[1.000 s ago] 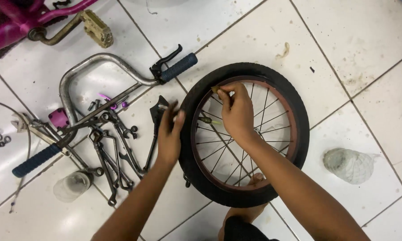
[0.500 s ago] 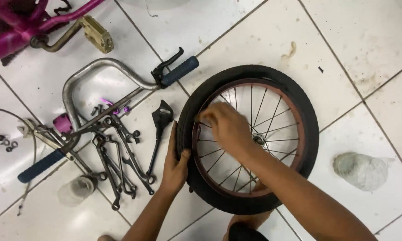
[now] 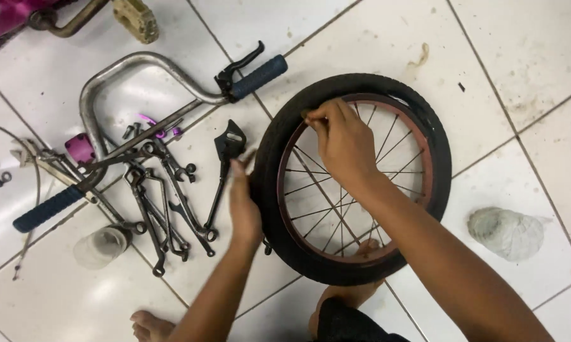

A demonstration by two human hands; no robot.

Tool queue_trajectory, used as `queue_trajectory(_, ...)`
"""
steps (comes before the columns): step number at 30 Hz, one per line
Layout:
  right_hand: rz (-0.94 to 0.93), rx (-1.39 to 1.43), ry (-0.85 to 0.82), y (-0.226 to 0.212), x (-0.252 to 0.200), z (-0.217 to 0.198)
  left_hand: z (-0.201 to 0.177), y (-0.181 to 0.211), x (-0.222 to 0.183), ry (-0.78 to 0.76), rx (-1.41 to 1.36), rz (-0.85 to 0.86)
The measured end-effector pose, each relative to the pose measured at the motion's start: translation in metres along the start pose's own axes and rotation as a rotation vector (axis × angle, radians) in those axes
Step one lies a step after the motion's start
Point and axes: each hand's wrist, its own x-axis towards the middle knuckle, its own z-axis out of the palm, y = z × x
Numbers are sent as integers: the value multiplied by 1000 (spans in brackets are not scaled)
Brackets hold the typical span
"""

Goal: Cleaning a bicycle wheel rim and spokes with a cloth and handling handlebar components on the floor.

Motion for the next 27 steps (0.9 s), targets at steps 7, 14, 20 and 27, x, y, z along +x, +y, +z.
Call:
queue_trajectory(7,-154,261,-439,-54,-37,-3,-7,-24,-12,16,38,97)
queue_trajectory(14,-56,93,22,-36,-7,3,-10,-22,40,-137,59,244)
queue_trajectory(20,-88,154,-210,-44,-53,11,-7,-20,70,-289,309,272)
queue_trajectory(27,0,135,20,-26,-47,20,-3,8,61,-328,328,250)
